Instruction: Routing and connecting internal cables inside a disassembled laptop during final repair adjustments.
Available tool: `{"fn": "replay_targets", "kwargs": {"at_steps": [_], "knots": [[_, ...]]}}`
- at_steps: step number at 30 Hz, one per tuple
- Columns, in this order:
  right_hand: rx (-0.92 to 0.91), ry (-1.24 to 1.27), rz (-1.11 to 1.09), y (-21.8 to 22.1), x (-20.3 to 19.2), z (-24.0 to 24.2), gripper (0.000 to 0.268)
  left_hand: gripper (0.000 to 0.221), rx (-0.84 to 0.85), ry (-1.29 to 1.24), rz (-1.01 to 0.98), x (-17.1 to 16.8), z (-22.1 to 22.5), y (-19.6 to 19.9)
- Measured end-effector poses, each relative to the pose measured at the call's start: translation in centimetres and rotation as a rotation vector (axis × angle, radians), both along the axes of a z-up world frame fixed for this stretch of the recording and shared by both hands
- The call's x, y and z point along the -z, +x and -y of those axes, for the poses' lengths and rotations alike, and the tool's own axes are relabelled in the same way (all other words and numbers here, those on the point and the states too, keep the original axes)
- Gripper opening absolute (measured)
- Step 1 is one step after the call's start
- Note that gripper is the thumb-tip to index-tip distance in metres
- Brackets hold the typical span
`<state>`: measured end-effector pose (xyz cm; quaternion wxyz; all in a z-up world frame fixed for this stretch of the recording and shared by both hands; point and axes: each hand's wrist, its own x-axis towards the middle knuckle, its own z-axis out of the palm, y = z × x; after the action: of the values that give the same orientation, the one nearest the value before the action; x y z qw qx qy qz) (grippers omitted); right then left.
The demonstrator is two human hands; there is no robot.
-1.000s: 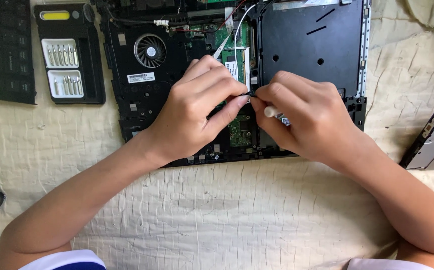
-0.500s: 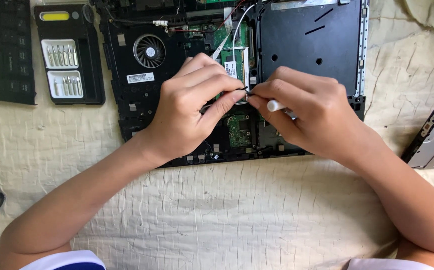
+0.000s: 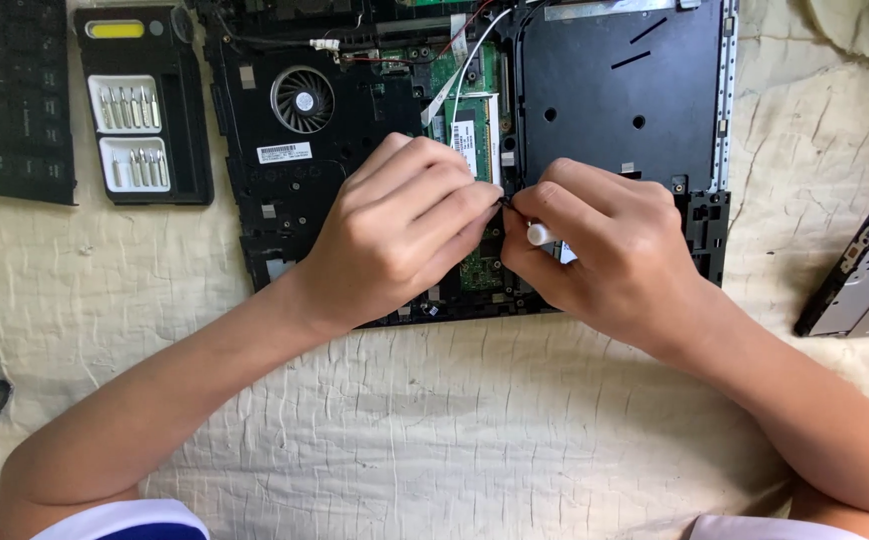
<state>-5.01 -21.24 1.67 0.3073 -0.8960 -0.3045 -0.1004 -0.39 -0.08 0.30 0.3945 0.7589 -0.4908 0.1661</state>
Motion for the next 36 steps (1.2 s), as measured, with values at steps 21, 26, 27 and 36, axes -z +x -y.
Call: {"fn": "replay_targets", "kwargs": {"at_steps": [21,26,27,36], "knots": [[0.149,0.132,-0.571,0.6,-2.1,-0.4,0.026,0.016,-0.205,0.311,0.456,1.0,0.9,-0.8],[0.113,0.035,-0.382,0.8,-1.1,0.5,0.022,0.011,-0.14,0.285,0.412,1.3,0.9,-1.1],[0.09,0.029,-0.355,0.9,-1.1,0.6,0.019,0.01,-0.135,0.264,0.364,1.5,0.8,-1.0],[-0.049,-0.008,-0.373,1.2,-4.4,1.6,0.013,0.004,-0.085,0.059,0.011,0.3,0.2,-0.4]]}}
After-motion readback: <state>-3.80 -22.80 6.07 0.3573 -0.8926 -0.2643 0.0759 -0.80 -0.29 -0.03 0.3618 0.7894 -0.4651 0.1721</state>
